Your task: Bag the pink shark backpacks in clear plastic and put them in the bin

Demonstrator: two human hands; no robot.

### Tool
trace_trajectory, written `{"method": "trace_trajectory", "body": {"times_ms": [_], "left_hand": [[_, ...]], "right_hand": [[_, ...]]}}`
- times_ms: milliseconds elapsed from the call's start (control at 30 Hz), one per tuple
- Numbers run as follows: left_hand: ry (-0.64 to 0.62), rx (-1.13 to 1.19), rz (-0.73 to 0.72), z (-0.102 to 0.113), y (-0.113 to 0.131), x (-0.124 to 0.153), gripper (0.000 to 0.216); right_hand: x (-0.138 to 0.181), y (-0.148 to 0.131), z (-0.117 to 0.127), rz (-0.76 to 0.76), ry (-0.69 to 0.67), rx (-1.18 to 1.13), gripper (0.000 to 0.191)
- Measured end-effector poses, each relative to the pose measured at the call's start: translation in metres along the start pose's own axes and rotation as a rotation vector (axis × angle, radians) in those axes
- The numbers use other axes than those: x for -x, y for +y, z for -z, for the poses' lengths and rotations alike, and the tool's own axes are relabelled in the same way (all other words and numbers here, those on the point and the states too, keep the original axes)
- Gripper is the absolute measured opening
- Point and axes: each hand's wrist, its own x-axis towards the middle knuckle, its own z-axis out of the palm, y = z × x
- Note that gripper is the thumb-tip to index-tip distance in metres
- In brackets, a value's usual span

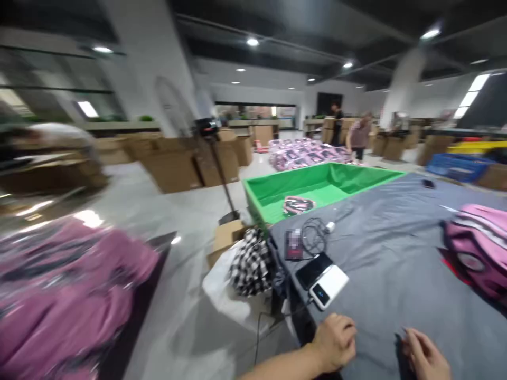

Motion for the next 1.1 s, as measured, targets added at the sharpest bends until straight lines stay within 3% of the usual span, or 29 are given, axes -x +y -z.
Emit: {"method": "trace_trajectory", "body": {"times_ms": [100, 233, 367, 533, 733, 867, 967, 1033, 1100], "left_hand": [[-0.015, 0.09, 0.143, 0.011, 0.007, 0.007, 0.02], [-0.102, 0.261, 0.28, 0.02, 0.023, 0.003, 0.026], [-0.17, 0.433, 0.136, 0.011, 0.035, -0.026, 0.029], [-0.163, 0.188, -0.157, -0.025, 0.03, -0.05, 0.039], [-0.039, -0.12, -0.422, -0.05, 0.005, -0.045, 0.048], [0.021, -0.172, -0.478, -0.061, -0.005, -0.04, 0.055], [0.021, -0.2, -0.444, -0.073, -0.009, -0.035, 0.063], [0.007, -0.22, -0.408, -0.08, -0.011, -0.032, 0.068], [-0.006, -0.228, -0.385, -0.086, -0.012, -0.028, 0.069]], "right_hand": [[0.027, 0.011, 0.016, -0.178, 0.075, -0.293, 0.051], [0.063, 0.023, 0.052, -0.249, 0.173, -0.376, 0.056], [0.089, 0.023, 0.108, -0.27, 0.316, -0.38, 0.061], [0.084, 0.012, 0.178, -0.254, 0.363, -0.274, 0.067], [0.026, 0.021, 0.277, -0.174, 0.462, -0.043, 0.059], [-0.044, 0.011, 0.33, -0.075, 0.541, 0.385, 0.035], [-0.103, -0.019, 0.345, 0.07, 0.572, 0.73, 0.027], [-0.139, -0.039, 0.346, 0.119, 0.581, 0.882, 0.04], [-0.17, -0.049, 0.345, 0.058, 0.62, 0.957, 0.059]]}}
